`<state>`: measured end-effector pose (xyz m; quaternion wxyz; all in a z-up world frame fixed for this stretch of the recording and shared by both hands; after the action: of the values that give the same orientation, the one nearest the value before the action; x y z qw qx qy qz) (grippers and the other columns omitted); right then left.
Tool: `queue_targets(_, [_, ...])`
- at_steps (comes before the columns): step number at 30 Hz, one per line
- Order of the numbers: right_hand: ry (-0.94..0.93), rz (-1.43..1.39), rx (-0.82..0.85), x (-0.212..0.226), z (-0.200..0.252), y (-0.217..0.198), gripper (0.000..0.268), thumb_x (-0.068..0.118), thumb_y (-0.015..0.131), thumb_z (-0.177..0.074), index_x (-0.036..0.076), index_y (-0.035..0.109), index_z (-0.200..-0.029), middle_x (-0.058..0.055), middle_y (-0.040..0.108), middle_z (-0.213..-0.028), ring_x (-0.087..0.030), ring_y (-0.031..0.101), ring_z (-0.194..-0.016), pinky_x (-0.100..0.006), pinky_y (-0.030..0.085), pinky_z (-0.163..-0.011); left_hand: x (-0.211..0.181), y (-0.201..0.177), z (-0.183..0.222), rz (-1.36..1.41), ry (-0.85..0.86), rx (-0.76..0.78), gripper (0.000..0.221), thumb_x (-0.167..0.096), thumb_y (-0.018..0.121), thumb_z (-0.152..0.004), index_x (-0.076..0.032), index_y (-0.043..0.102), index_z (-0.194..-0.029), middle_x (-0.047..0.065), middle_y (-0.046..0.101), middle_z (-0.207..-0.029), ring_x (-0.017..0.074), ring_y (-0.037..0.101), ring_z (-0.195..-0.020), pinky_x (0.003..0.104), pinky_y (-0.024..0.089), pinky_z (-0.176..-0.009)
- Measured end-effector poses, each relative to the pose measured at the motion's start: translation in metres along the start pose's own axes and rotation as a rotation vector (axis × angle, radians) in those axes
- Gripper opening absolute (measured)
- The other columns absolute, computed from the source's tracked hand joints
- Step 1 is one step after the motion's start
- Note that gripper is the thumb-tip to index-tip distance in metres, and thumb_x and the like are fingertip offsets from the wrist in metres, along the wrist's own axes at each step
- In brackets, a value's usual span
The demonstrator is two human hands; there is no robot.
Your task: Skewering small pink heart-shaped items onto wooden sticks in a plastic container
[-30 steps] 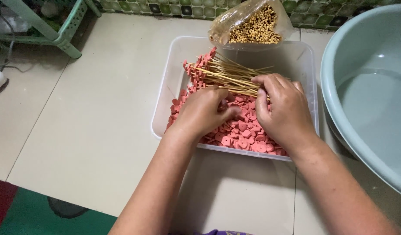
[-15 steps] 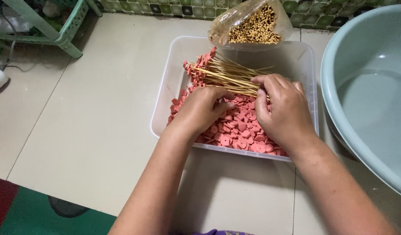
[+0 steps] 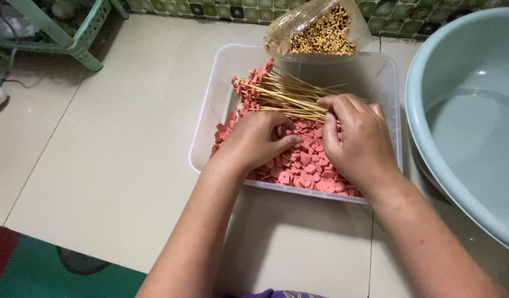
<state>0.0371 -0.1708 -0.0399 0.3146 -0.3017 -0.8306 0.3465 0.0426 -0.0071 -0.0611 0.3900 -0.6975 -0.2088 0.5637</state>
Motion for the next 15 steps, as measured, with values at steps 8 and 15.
queue_targets(8, [0.008, 0.014, -0.016, 0.002, 0.0, -0.001, 0.027, 0.01, 0.056, -0.096, 0.016, 0.068, -0.119, -0.003, 0.069, -0.103, -0.028, 0.068, -0.1, -0.04, 0.045, -0.081, -0.014, -0.001, 0.01, 0.043, -0.069, 0.115, 0.036, -0.044, 0.082, -0.075, -0.009, 0.08, -0.084, 0.016, 0.073, -0.072, 0.0356, 0.071, -0.073, 0.044, 0.055, -0.071])
queue_targets(15, [0.002, 0.021, -0.009, 0.004, -0.001, -0.003, 0.026, 0.01, 0.056, -0.096, 0.015, 0.068, -0.118, -0.004, 0.068, -0.101, -0.028, 0.068, -0.1, -0.041, 0.046, -0.081, -0.008, 0.004, 0.008, 0.058, -0.048, 0.145, 0.035, -0.044, 0.084, -0.074, -0.01, 0.082, -0.084, 0.018, 0.072, -0.084, 0.0387, 0.071, -0.082, 0.046, 0.057, -0.076])
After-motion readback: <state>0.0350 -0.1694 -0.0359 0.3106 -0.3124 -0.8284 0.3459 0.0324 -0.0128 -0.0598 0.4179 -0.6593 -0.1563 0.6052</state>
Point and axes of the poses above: each hand's wrist, its own z-axis away from the middle knuckle, its own y-axis out of the palm, x = y × z, the point moved 8 cm from there along -z, towards the middle knuckle
